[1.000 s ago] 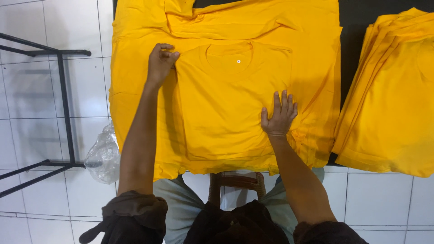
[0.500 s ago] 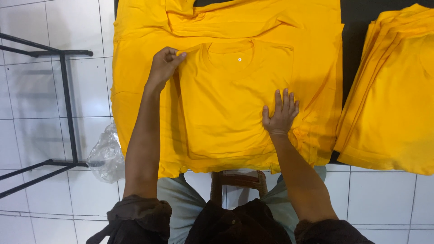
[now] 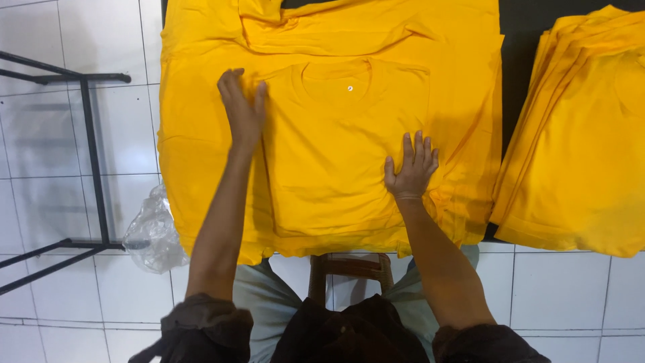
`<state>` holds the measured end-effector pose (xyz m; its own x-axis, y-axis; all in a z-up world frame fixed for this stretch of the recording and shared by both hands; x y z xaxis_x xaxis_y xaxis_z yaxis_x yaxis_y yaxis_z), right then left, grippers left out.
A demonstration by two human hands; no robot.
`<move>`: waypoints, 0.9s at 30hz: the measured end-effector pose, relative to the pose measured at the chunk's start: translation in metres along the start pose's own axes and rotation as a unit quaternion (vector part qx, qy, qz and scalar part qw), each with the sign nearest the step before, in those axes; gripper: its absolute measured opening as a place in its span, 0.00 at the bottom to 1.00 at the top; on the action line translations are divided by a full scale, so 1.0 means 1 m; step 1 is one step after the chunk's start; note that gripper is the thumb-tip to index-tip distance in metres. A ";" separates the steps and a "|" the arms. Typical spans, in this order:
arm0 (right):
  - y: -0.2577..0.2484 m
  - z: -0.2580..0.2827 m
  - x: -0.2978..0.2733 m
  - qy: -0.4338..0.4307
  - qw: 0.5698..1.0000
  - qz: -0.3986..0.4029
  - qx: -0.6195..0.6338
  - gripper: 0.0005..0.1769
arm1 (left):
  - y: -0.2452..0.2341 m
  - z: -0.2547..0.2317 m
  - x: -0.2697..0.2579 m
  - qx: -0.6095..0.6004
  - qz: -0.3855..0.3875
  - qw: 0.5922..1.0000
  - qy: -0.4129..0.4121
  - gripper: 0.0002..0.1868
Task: The person folds a yellow t-shirt on a table by smoothing the fabric, folding the sleeves inward, and folding the body into a compact rectangle. The folded shirt is placed on a growing stack to the right.
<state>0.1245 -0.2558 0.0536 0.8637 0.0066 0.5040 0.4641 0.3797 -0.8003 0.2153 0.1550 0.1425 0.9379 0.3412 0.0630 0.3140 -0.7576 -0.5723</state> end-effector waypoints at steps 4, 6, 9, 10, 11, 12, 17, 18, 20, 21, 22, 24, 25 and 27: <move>0.001 -0.001 0.000 -0.006 1.000 0.003 -0.007 0.35 | 0.026 -0.055 -0.102 0.246 -0.021 0.942 0.229 0.31; 0.001 0.000 0.000 -0.016 1.000 0.011 -0.006 0.36 | 0.052 -0.033 -0.141 0.286 0.038 0.926 0.241 0.38; 0.002 0.000 0.004 -0.011 1.000 0.009 0.000 0.37 | 0.058 -0.006 -0.154 0.311 0.047 0.925 0.213 0.39; -0.001 0.002 0.003 -0.011 1.000 0.015 -0.002 0.37 | 0.059 -0.005 -0.155 0.319 0.045 0.923 0.212 0.39; -0.003 0.005 0.002 -0.010 1.000 0.020 -0.004 0.37 | 0.058 -0.004 -0.158 0.327 0.043 0.920 0.211 0.38; -0.003 0.007 0.004 -0.018 1.000 0.022 -0.001 0.37 | 0.056 -0.003 -0.157 0.327 0.038 0.922 0.204 0.38; -0.010 0.015 0.009 -0.015 0.997 0.063 -0.037 0.36 | 0.066 0.012 -0.156 0.313 0.077 0.934 0.154 0.38; -0.018 0.019 0.012 -0.022 0.997 0.061 -0.037 0.36 | 0.071 0.011 -0.160 0.311 0.071 0.936 0.151 0.38; -0.015 0.019 0.012 0.018 0.988 0.150 -0.028 0.39 | 0.073 0.007 -0.168 0.337 0.013 0.929 0.150 0.38; -0.023 0.023 0.015 0.012 0.988 0.150 -0.026 0.39 | 0.069 0.007 -0.191 0.337 0.008 0.930 0.147 0.38; -0.025 0.024 0.013 0.020 0.982 0.188 -0.006 0.38 | 0.075 0.003 -0.215 0.335 0.034 0.926 0.169 0.37; -0.036 0.025 0.006 0.027 0.973 0.229 0.011 0.38 | 0.081 0.004 -0.249 0.329 0.062 0.923 0.189 0.37; -0.040 0.025 -0.002 0.029 0.965 0.262 0.014 0.39 | 0.079 0.006 -0.258 0.336 0.051 0.921 0.188 0.37; -0.049 0.028 -0.009 0.035 0.957 0.287 0.014 0.39 | 0.072 0.005 -0.261 0.340 0.041 0.919 0.195 0.37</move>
<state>0.0885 -0.2482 0.0976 0.9861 0.1609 -0.0406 -0.0964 0.3564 -0.9293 -0.0078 0.0147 0.0808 0.9774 -0.0273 0.2097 0.2000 -0.2025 -0.9586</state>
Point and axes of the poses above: each hand's wrist, its own x-axis towards the middle knuckle, its own y-axis out of the palm, z = x × y, the point moved 10 cm from there along x, towards the middle knuckle
